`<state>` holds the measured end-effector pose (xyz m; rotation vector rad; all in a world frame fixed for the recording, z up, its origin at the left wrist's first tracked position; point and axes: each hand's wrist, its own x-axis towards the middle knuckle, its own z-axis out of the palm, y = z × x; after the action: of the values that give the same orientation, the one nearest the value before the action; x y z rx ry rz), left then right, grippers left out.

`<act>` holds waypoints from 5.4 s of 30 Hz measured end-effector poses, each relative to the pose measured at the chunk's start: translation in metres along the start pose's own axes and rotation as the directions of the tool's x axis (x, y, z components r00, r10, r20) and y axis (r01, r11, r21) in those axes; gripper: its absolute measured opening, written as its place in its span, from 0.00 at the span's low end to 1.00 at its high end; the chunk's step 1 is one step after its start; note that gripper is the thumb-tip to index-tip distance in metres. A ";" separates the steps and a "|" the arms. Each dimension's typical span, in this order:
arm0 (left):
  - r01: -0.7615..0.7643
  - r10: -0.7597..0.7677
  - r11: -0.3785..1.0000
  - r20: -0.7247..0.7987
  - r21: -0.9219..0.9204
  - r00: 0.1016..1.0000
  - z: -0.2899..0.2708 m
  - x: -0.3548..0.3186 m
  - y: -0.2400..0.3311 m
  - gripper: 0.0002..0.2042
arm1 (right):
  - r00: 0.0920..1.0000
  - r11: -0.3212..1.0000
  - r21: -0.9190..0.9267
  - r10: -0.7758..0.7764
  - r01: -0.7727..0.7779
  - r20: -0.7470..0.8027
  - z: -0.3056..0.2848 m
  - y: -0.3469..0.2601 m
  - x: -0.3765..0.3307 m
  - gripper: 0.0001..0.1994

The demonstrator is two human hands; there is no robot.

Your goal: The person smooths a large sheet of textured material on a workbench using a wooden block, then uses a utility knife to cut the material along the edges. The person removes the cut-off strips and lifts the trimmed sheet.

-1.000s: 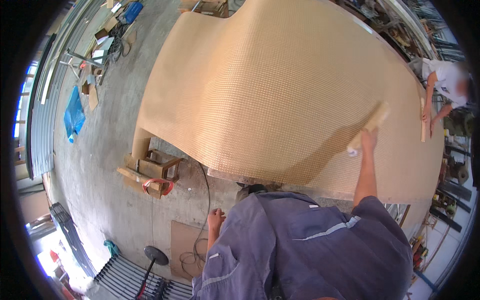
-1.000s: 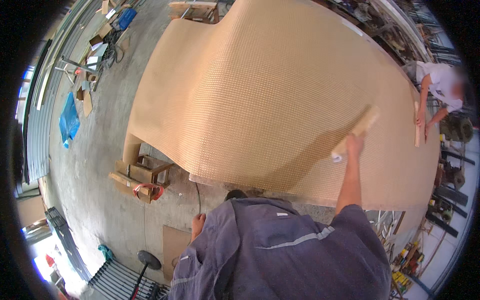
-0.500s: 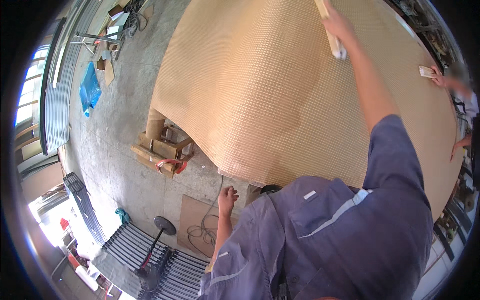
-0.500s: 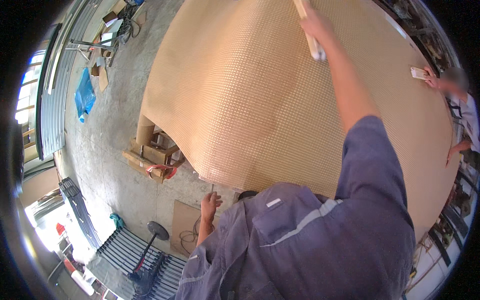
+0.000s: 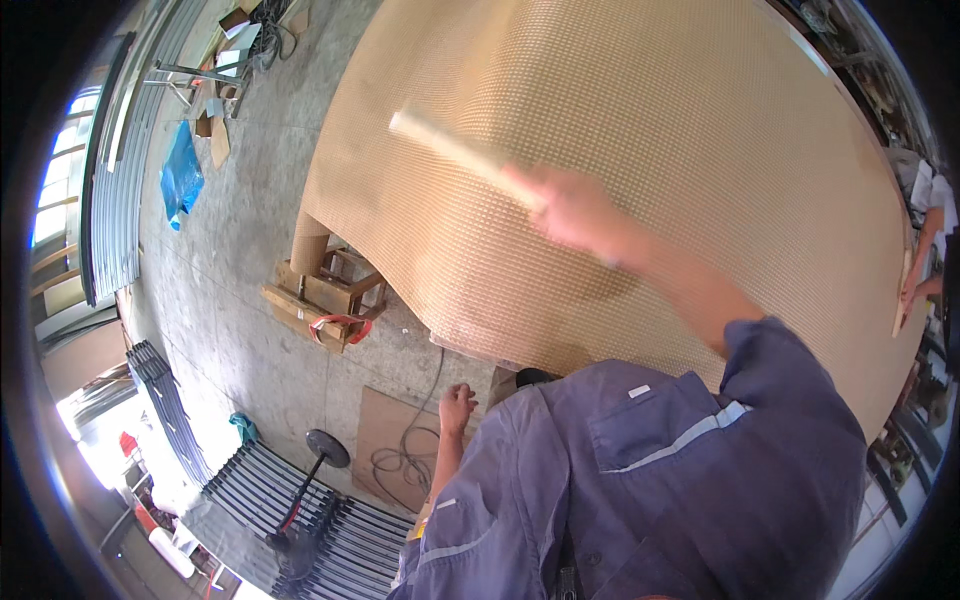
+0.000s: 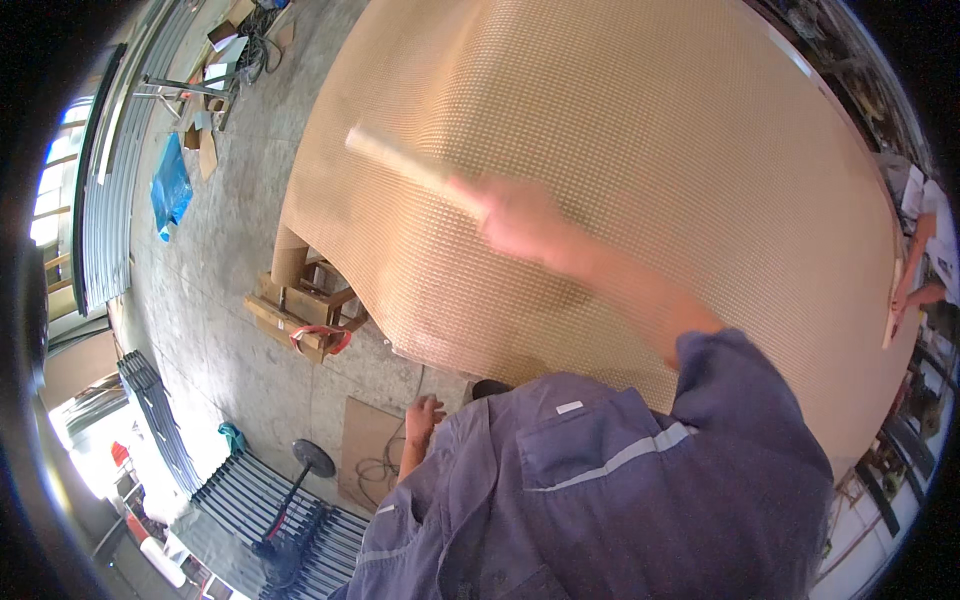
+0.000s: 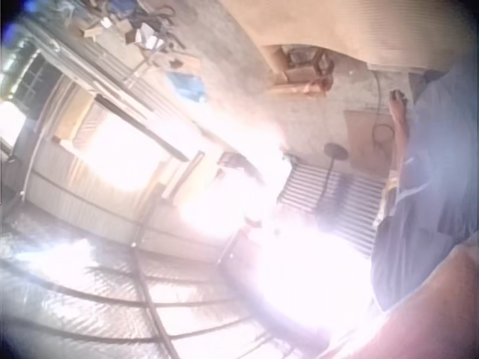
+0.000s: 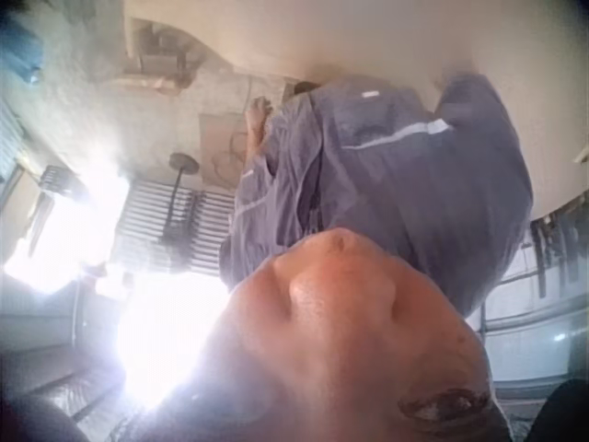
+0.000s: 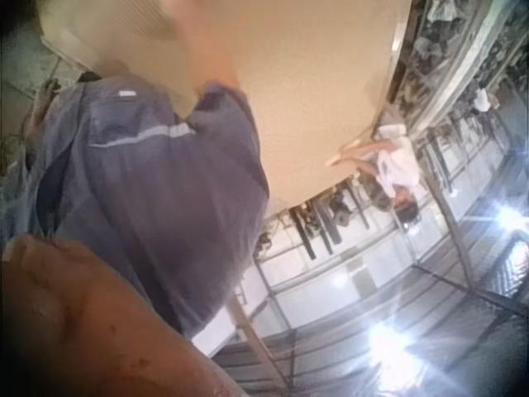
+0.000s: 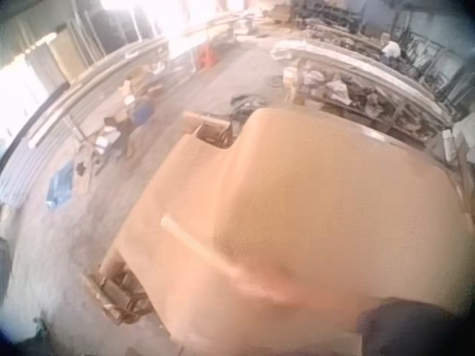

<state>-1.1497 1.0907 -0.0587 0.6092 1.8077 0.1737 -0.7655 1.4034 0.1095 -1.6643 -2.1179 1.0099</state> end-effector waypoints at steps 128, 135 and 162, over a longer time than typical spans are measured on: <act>-0.737 0.642 -0.544 0.765 0.401 -0.057 1.610 -0.925 -0.297 0.31 | -0.476 -0.134 0.823 0.760 0.552 0.443 0.236 0.611 -1.873 0.21; -0.806 0.591 -0.486 0.806 0.337 -0.020 1.748 -1.012 -0.337 0.30 | -0.465 -0.160 0.830 0.764 0.534 0.447 0.191 0.698 -1.991 0.20; -0.779 0.723 -0.387 0.686 0.493 0.076 2.112 -1.195 -0.470 0.32 | 0.269 0.687 0.336 0.615 -0.644 -0.741 -0.293 1.153 -2.318 0.11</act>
<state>0.9012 -0.2826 0.0719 2.6998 0.7669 0.1494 0.9797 -0.5301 0.0392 -2.4157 -0.7985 0.1482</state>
